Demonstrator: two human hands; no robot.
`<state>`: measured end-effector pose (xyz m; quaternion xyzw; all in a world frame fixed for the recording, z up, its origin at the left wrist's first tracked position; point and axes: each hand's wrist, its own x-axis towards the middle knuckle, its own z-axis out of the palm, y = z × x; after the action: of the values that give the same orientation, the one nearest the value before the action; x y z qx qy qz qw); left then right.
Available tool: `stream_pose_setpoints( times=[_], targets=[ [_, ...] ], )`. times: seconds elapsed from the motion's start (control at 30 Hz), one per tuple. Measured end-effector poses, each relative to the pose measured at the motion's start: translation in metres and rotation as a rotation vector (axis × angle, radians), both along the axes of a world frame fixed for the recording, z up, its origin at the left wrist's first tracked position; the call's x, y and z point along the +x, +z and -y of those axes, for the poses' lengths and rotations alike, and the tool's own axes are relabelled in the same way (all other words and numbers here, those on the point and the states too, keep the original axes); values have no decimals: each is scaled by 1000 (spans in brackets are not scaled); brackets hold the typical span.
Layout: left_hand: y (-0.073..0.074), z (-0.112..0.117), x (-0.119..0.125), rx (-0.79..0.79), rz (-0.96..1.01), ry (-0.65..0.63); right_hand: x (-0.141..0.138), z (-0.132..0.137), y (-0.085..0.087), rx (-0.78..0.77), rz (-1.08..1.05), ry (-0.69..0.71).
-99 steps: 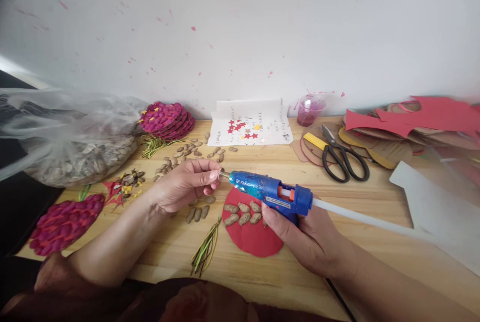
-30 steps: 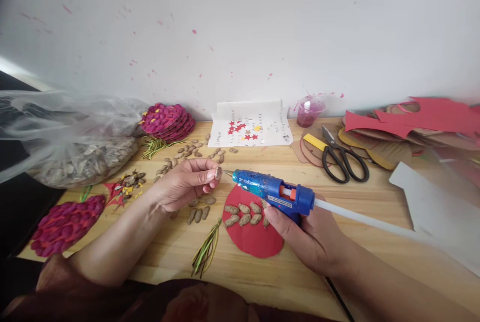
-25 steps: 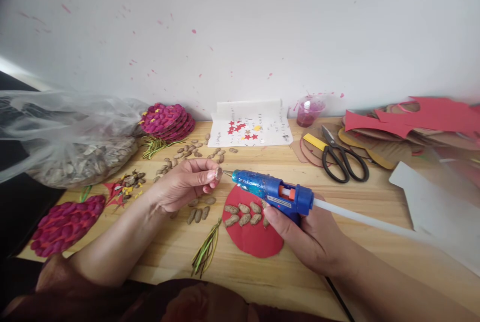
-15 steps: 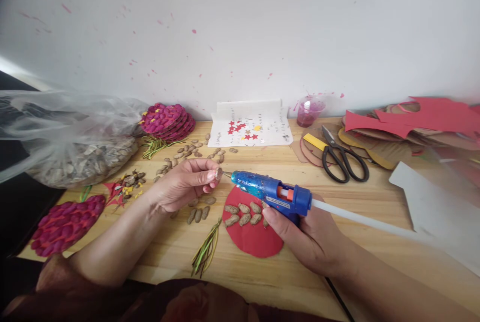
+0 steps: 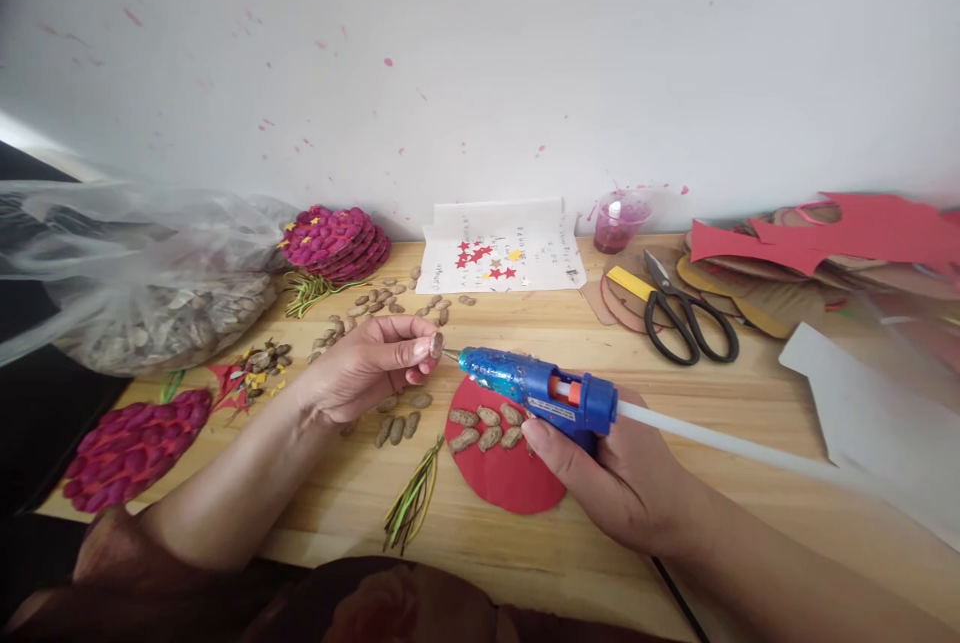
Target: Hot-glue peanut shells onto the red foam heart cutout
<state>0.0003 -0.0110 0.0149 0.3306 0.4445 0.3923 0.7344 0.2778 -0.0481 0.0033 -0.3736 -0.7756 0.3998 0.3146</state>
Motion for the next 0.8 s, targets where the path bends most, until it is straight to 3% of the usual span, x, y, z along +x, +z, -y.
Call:
stream_pose_setpoints(
  times=[0.3, 0.57, 0.8],
  targets=[
    [-1, -1, -1, 3, 11, 7, -2, 0, -1, -5, -28, -7],
    [0, 0, 0, -8, 14, 10, -4, -2, 10, -42, -30, -7],
    [0, -2, -3, 4, 4, 33, 0, -4, -5, -94, -93, -94]
  ],
)
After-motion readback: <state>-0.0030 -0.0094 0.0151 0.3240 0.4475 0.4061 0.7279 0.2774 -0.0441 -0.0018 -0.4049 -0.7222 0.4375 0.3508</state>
